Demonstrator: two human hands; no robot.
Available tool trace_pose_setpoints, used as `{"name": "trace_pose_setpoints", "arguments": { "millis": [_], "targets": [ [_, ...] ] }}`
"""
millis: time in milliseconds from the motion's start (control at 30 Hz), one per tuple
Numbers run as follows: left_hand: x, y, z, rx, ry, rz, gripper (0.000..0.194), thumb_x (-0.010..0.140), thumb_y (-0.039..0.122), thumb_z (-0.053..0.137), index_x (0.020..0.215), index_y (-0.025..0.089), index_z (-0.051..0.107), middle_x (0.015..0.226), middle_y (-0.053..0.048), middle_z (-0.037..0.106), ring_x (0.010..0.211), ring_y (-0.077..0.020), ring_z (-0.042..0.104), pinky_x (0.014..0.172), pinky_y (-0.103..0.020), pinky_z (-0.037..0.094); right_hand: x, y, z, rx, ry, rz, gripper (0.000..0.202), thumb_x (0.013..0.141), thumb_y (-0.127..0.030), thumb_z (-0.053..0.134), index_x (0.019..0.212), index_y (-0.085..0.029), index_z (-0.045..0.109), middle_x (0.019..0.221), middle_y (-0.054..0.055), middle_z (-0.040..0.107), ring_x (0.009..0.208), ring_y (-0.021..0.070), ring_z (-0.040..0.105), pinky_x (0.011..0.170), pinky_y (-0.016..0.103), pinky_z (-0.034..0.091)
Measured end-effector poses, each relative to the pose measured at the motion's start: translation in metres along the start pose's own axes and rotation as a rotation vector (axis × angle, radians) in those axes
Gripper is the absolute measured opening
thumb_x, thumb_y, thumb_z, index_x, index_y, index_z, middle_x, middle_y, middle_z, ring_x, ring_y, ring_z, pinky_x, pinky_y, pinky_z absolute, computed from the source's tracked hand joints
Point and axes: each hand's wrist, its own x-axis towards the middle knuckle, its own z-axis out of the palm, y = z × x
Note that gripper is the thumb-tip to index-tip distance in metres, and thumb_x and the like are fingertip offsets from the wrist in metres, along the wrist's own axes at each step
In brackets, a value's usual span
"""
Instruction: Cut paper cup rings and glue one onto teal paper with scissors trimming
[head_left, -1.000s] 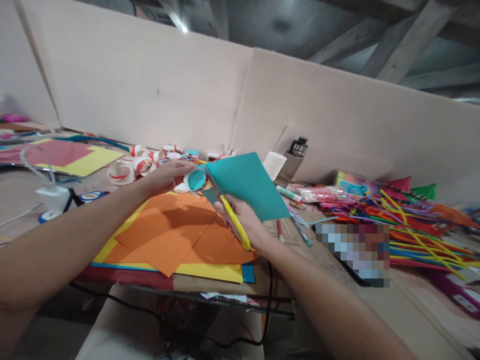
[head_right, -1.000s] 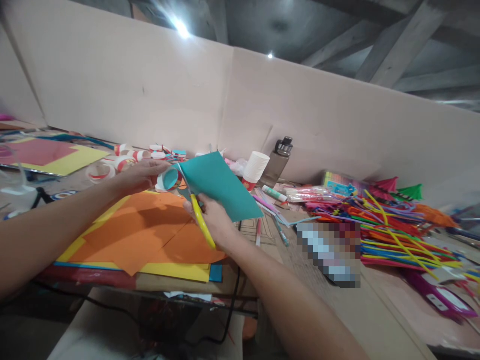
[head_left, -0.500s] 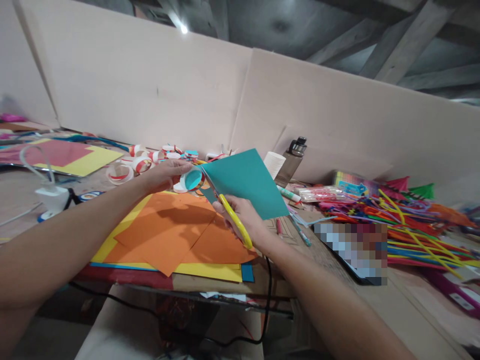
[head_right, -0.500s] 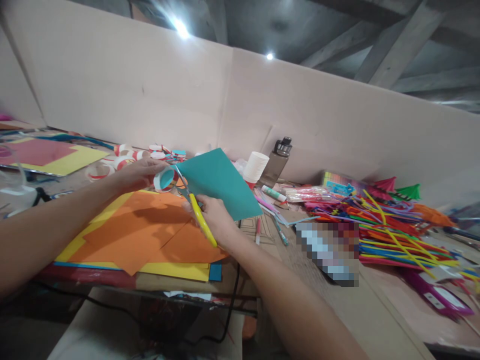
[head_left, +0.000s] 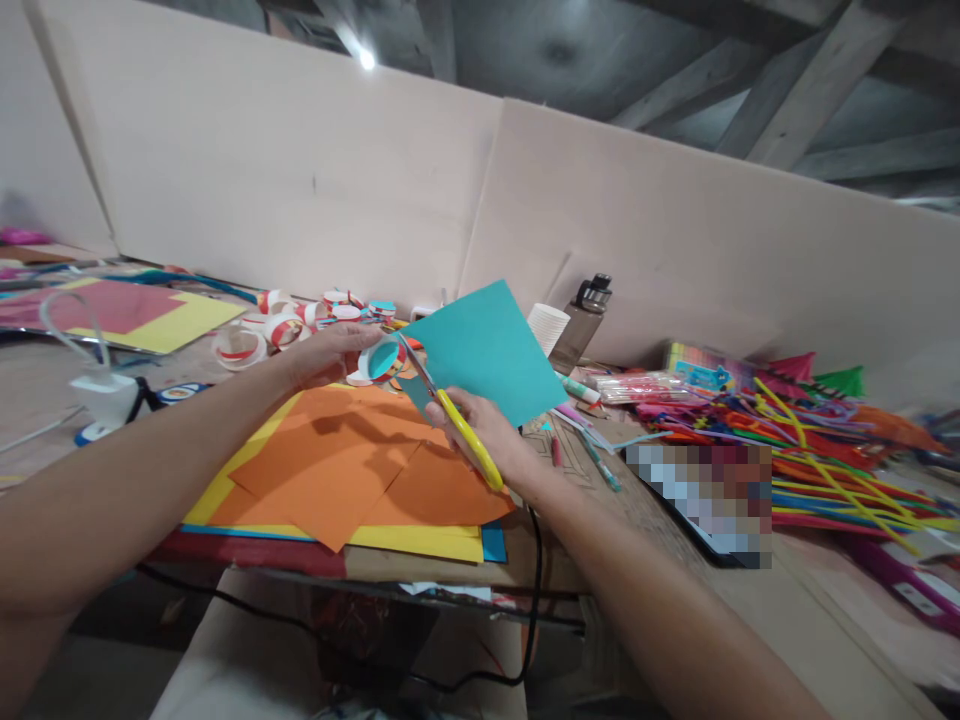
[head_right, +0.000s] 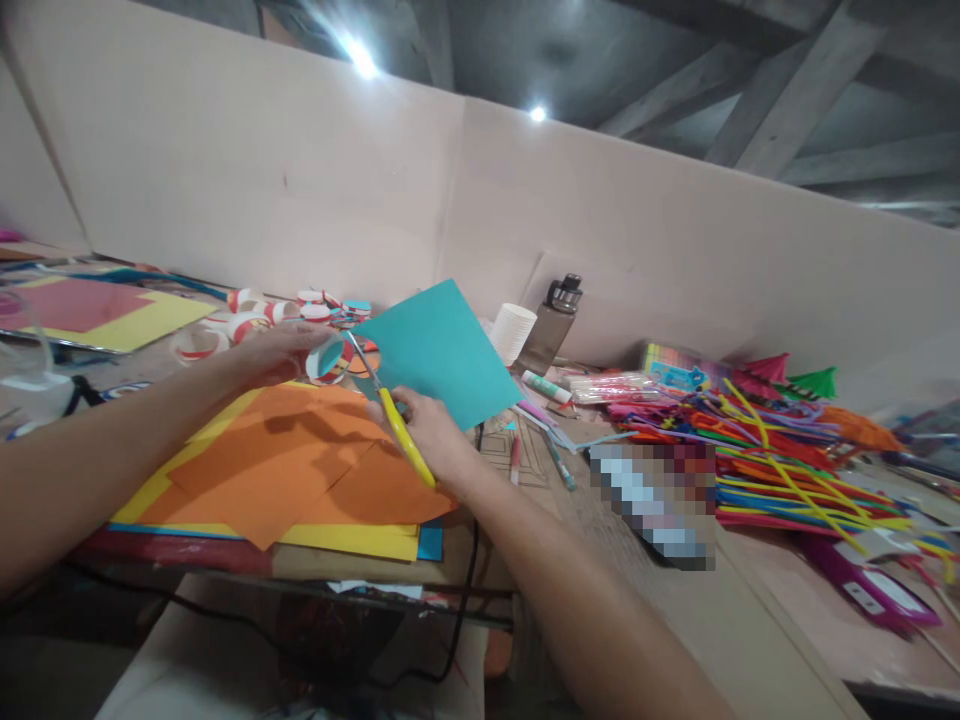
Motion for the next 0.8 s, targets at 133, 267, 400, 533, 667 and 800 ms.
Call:
{"name": "trace_pose_setpoints", "arguments": {
  "millis": [133,267,400,533,667,800],
  "targets": [
    [0.0017,-0.0021,-0.0017,0.030,-0.061,0.022,0.033,0.071,0.043,0.078,0.084,0.013,0.077,0.073,-0.008,0.073,0.063,-0.0158,0.065,0.061,-0.024,0.053,0.0017,0.0036,0.0027,0.020,0.011,0.017,0.039,0.089,-0.060,0.051,0.080,-0.022,0.047,0.056,-0.005,0.048,0.045,0.0077,0.043,0.041,0.018,0.034],
    [0.0040,-0.0070,-0.0031,0.076,-0.071,0.005,0.031,0.075,0.042,0.075,0.086,0.013,0.077,0.084,-0.010,0.075,0.069,-0.0156,0.066,0.060,-0.021,0.051,0.0036,0.0076,0.0050,0.028,0.006,0.052,0.040,0.089,-0.061,0.049,0.080,-0.021,0.047,0.058,-0.004,0.050,0.044,0.0077,0.044,0.038,0.017,0.033],
    [0.0042,-0.0078,-0.0018,0.061,-0.069,-0.012,0.034,0.073,0.044,0.076,0.085,0.013,0.077,0.086,-0.011,0.075,0.071,-0.0180,0.067,0.061,-0.023,0.051,0.0031,0.0086,0.0055,0.067,-0.006,0.044,0.041,0.089,-0.062,0.049,0.081,-0.022,0.046,0.059,-0.005,0.049,0.043,0.0069,0.045,0.036,0.016,0.032],
    [0.0028,-0.0055,-0.0020,0.092,-0.072,0.004,0.031,0.075,0.042,0.073,0.081,0.012,0.076,0.076,-0.010,0.071,0.071,-0.0212,0.067,0.062,-0.027,0.051,0.0022,0.0076,0.0062,0.135,-0.037,0.041,0.041,0.087,-0.062,0.051,0.082,-0.022,0.047,0.057,-0.007,0.047,0.040,0.0062,0.042,0.033,0.016,0.032],
    [0.0012,-0.0047,-0.0027,0.084,-0.061,-0.046,0.031,0.073,0.041,0.075,0.081,0.012,0.075,0.076,-0.012,0.072,0.067,-0.0205,0.066,0.060,-0.028,0.051,0.0021,0.0054,0.0074,0.159,-0.047,0.073,0.038,0.088,-0.060,0.051,0.083,-0.022,0.047,0.054,-0.008,0.046,0.037,0.0057,0.041,0.032,0.015,0.033],
    [0.0008,-0.0053,-0.0029,0.091,-0.068,-0.057,0.032,0.071,0.042,0.076,0.081,0.013,0.076,0.076,-0.011,0.071,0.065,-0.0191,0.065,0.060,-0.027,0.051,0.0023,0.0041,0.0082,0.142,-0.044,0.088,0.036,0.089,-0.057,0.051,0.084,-0.021,0.048,0.054,-0.008,0.046,0.037,0.0050,0.041,0.032,0.014,0.033]
  ]
}}
